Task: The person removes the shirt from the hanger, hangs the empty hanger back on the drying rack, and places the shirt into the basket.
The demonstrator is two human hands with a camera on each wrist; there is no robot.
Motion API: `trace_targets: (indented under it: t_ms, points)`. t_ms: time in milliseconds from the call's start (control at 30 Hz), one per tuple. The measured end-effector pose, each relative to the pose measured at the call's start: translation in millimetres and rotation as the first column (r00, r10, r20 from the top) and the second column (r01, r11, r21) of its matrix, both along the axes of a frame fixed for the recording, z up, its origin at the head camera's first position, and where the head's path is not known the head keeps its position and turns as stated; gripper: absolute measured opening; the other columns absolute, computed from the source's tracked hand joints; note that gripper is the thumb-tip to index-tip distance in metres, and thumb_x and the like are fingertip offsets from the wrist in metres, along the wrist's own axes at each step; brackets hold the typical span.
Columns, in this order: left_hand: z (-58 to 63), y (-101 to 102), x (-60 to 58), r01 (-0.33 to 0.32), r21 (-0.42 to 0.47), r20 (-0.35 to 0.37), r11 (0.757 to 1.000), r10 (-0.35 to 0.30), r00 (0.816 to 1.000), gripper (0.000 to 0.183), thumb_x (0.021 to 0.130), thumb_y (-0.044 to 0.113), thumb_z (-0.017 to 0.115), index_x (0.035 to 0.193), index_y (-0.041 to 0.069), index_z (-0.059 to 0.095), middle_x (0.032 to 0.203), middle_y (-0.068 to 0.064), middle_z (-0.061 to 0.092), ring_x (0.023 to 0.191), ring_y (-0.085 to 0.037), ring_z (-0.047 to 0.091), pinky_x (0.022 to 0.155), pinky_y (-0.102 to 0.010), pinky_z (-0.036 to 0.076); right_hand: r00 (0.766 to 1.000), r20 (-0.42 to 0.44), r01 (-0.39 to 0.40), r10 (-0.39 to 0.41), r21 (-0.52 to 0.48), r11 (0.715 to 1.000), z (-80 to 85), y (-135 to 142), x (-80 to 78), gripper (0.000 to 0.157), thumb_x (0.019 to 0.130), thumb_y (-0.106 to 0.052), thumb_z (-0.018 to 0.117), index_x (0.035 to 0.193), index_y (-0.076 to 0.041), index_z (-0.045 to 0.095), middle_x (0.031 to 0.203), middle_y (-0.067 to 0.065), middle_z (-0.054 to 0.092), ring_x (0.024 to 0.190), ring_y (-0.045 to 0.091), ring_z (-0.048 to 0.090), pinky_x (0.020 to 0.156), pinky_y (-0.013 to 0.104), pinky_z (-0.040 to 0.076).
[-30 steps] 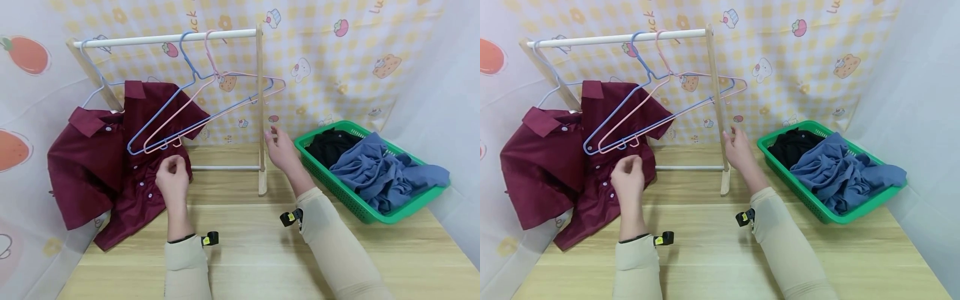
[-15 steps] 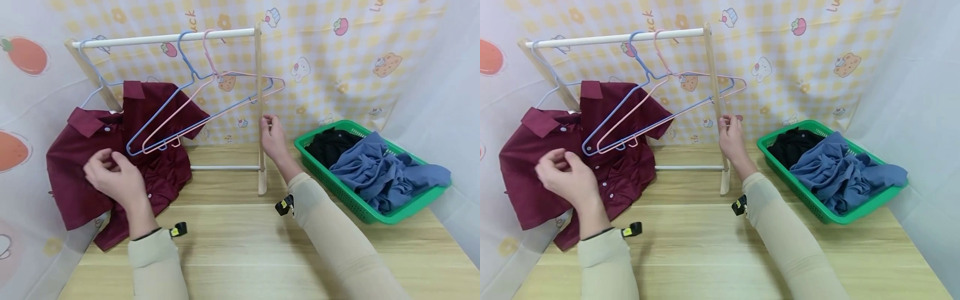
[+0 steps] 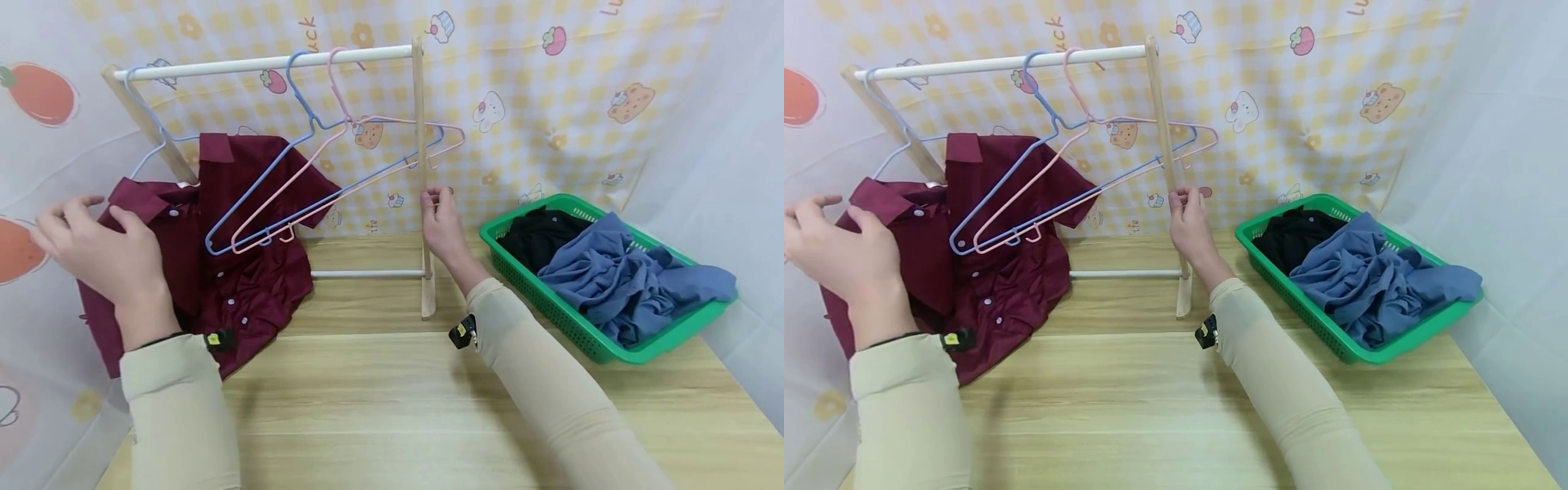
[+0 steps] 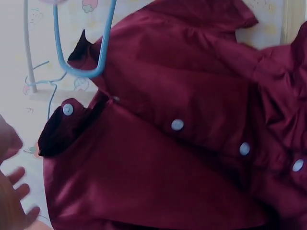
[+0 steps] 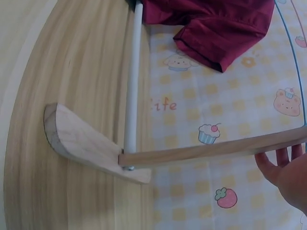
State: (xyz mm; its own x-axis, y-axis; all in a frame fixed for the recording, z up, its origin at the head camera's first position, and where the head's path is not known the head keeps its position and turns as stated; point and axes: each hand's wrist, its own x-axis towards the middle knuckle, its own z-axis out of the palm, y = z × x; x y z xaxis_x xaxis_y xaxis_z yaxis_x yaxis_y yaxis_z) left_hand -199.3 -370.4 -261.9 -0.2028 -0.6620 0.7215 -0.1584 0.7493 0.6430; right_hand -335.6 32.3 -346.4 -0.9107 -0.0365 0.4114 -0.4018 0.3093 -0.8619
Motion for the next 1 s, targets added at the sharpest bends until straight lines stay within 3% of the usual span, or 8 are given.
trace_targets:
  t_ms: [100,267,400,600,700,800,900,1000]
  points:
    - [8.7,-5,1.0,-0.001,0.073,0.17,0.997,-0.011,0.985,0.048,0.107,0.04,0.047,0.143,0.012,0.062,0.152,-0.015,0.055,0.153,-0.027,0.037,0.128,-0.048,0.025,1.0,0.005,0.009,-0.01,0.072,0.997,0.0,-1,-3.9,0.038,0.117,-0.031,0.035,0.133,0.002,0.046,0.116,0.019,0.054,0.1,0.03,0.054,0.092,0.044,0.049]
    - [16.2,-12,5.5,0.01,0.229,0.371,0.973,-0.097,0.923,0.061,0.108,0.046,0.042,0.159,0.014,0.047,0.165,-0.014,0.046,0.158,-0.034,0.031,0.124,-0.066,0.021,1.0,0.015,-0.006,0.004,0.117,0.993,-1.2,-7,-11.2,0.035,0.117,-0.031,0.029,0.131,-0.001,0.041,0.109,0.012,0.049,0.091,0.024,0.05,0.084,0.039,0.048]
    - [12.0,-17,6.0,0.01,0.251,0.4,0.968,-0.113,0.91,0.062,0.108,0.046,0.041,0.159,0.012,0.047,0.164,-0.018,0.047,0.158,-0.037,0.032,0.123,-0.069,0.022,1.0,-0.01,-0.002,0.003,0.096,0.995,-3.5,-11,-12.4,0.032,0.117,-0.027,0.031,0.129,0.001,0.041,0.109,0.014,0.049,0.089,0.024,0.05,0.082,0.036,0.048]
    - [9.4,-20,0.1,0.02,0.271,0.352,0.962,-0.119,0.929,0.058,0.108,0.045,0.041,0.152,0.01,0.057,0.157,-0.017,0.055,0.153,-0.036,0.04,0.126,-0.06,0.029,0.999,-0.042,0.021,-0.017,0.105,0.994,-5.3,-11,-12.1,0.029,0.117,-0.023,0.032,0.129,0.001,0.041,0.112,0.016,0.049,0.095,0.027,0.051,0.089,0.04,0.049]
    - [14.4,-23,-1.3,0.055,0.402,0.299,0.914,-0.188,0.935,0.036,0.107,0.044,0.046,0.127,0.027,0.071,0.122,0.005,0.07,0.135,-0.017,0.057,0.124,-0.038,0.038,0.999,-0.038,0.02,-0.017,0.099,0.995,-6.4,-10,-12.2,0.027,0.117,-0.022,0.032,0.129,0.001,0.041,0.112,0.016,0.05,0.096,0.028,0.052,0.091,0.042,0.05]
    - [20.8,-24,0.5,0.134,0.586,0.165,0.799,-0.279,0.946,0.013,0.106,0.038,0.055,0.098,0.042,0.066,0.096,0.026,0.054,0.114,0.002,0.055,0.117,-0.022,0.039,0.999,-0.033,0.021,-0.018,0.105,0.994,-7.7,-8,-13.0,0.027,0.117,-0.022,0.032,0.129,0.001,0.041,0.112,0.017,0.051,0.096,0.028,0.053,0.09,0.042,0.05]
    - [24.3,-20,2.5,0.227,0.67,-0.014,0.707,-0.294,0.956,0.025,0.104,0.029,0.063,0.08,0.038,0.061,0.092,0.023,0.049,0.109,0.006,0.049,0.113,-0.017,0.037,1.0,-0.024,0.011,-0.008,0.106,0.994,-7.6,-5,-13.8,0.03,0.117,-0.024,0.033,0.13,0.001,0.042,0.113,0.017,0.052,0.095,0.028,0.053,0.088,0.041,0.05]
    - [27.7,-14,4.6,0.272,0.673,-0.117,0.688,-0.264,0.957,0.031,0.103,0.024,0.066,0.074,0.035,0.063,0.093,0.02,0.05,0.111,0.005,0.05,0.111,-0.016,0.038,0.999,-0.036,-0.004,0.008,0.101,0.995,-5.5,2,-14.7,0.031,0.116,-0.023,0.039,0.129,0.004,0.046,0.113,0.019,0.055,0.097,0.029,0.055,0.09,0.042,0.05]
